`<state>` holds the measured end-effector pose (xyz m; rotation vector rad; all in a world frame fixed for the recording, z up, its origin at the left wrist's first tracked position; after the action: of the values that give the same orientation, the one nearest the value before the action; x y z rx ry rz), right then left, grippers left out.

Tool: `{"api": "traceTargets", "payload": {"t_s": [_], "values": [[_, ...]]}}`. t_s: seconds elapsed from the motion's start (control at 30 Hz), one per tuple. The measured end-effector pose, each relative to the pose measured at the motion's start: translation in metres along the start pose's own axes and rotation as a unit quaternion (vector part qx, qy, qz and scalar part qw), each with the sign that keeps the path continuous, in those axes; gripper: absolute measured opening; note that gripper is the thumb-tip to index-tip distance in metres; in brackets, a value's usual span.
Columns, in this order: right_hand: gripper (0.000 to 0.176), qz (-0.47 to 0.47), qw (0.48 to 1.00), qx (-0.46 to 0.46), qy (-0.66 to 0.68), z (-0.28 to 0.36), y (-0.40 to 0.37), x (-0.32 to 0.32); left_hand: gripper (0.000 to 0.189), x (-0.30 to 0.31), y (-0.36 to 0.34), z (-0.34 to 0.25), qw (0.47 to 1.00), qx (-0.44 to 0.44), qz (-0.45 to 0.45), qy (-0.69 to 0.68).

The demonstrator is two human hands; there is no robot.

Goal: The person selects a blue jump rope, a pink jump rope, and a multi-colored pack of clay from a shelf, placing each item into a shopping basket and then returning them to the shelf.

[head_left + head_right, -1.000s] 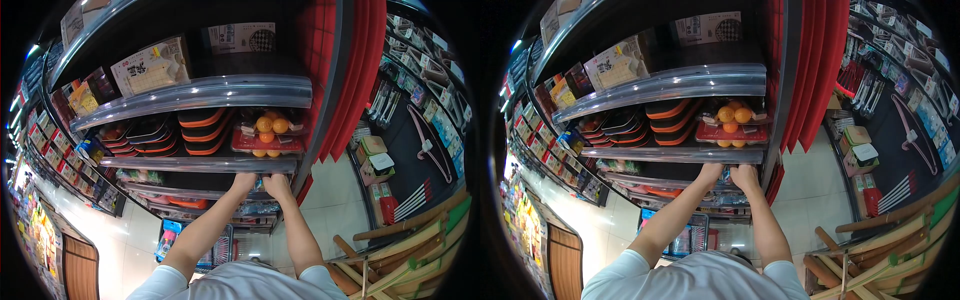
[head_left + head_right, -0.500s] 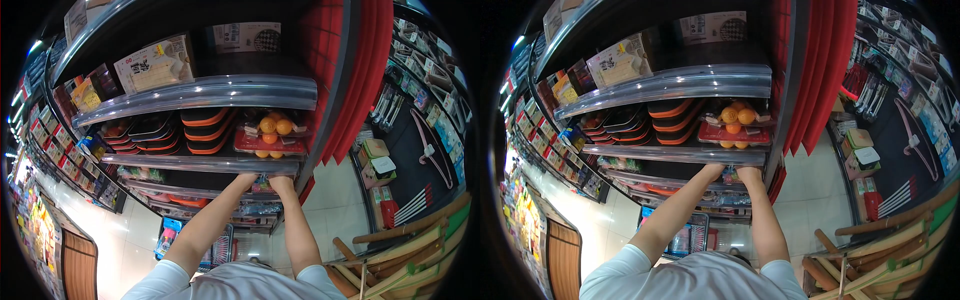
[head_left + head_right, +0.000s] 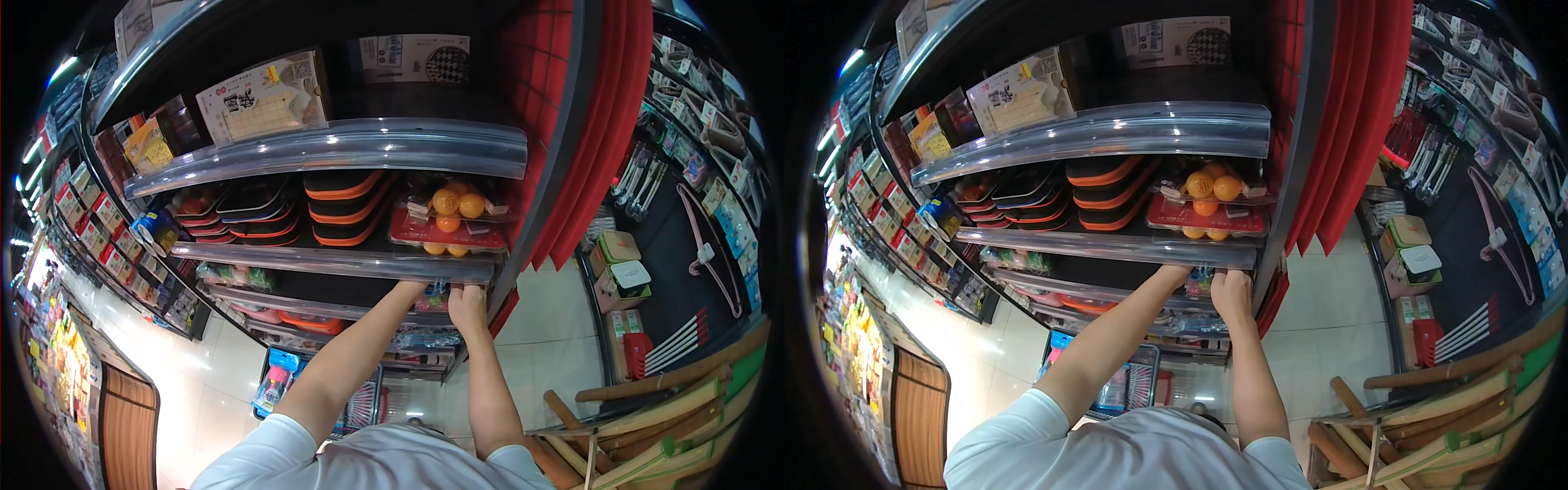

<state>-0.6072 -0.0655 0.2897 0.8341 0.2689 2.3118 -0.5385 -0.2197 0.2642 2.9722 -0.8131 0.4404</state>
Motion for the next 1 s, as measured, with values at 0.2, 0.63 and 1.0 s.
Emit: {"api": "traceTargets", "payload": {"t_s": [0.2, 0.63, 1.0], "values": [[0.036, -0.038, 0.997, 0.036, -0.050, -0.001, -0.025, 0.001, 0.044, 0.029, -0.040, 0.025, 0.998, -0.005, -0.019, -0.063], [0.030, -0.040, 0.988, 0.057, -0.136, -0.024, -0.026, -0.020, 0.037, 0.039, -0.077, 0.023, 0.994, -0.048, 0.089, 0.049], [0.048, -0.102, 0.980, 0.141, -0.099, -0.017, -0.034, -0.013, 0.041, 0.031, -0.078, 0.025, 0.992, -0.069, 0.079, 0.077]]}}
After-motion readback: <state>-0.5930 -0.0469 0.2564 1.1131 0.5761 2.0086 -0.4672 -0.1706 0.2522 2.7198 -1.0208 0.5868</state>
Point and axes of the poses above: each hand's wrist, its own y-axis towards the middle knuckle, its own x-axis out of the back of the hand, z = x × y, the point moved 2 cm from there along y, towards the middle knuckle, and after that the axes turned 9 degrees about x, right-handed, at the moved point
